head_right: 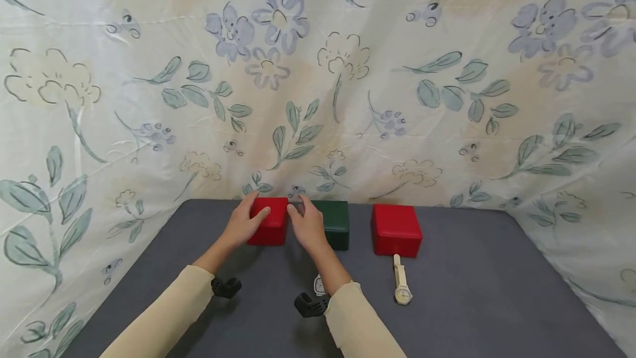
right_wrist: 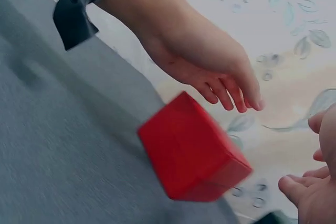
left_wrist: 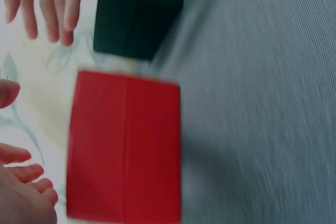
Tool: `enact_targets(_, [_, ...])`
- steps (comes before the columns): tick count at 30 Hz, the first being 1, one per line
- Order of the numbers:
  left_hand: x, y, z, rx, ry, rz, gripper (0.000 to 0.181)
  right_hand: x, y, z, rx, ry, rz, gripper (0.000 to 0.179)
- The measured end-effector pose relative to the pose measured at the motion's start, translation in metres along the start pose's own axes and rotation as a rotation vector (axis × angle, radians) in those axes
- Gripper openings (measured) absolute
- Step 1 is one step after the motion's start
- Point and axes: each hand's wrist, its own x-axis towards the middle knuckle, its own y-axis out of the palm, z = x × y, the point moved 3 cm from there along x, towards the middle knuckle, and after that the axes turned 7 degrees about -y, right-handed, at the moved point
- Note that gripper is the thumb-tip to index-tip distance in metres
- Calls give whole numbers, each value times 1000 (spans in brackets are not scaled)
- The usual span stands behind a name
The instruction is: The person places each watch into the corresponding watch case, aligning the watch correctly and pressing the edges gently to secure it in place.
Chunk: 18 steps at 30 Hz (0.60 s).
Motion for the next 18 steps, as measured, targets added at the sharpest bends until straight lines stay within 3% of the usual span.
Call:
enact_targets(6, [-6, 18, -30, -4, 117, 26, 69, -2, -36, -3, -15, -55, -95, 47])
enact_targets(13, [-10, 46, -54, -54, 240, 179, 68, -7, -63, -24, -104, -74, -142, 46])
enact_targets(18, [-11, 66, -67, -4, 272, 240, 66, -10, -72, -37, -170, -73, -132, 47])
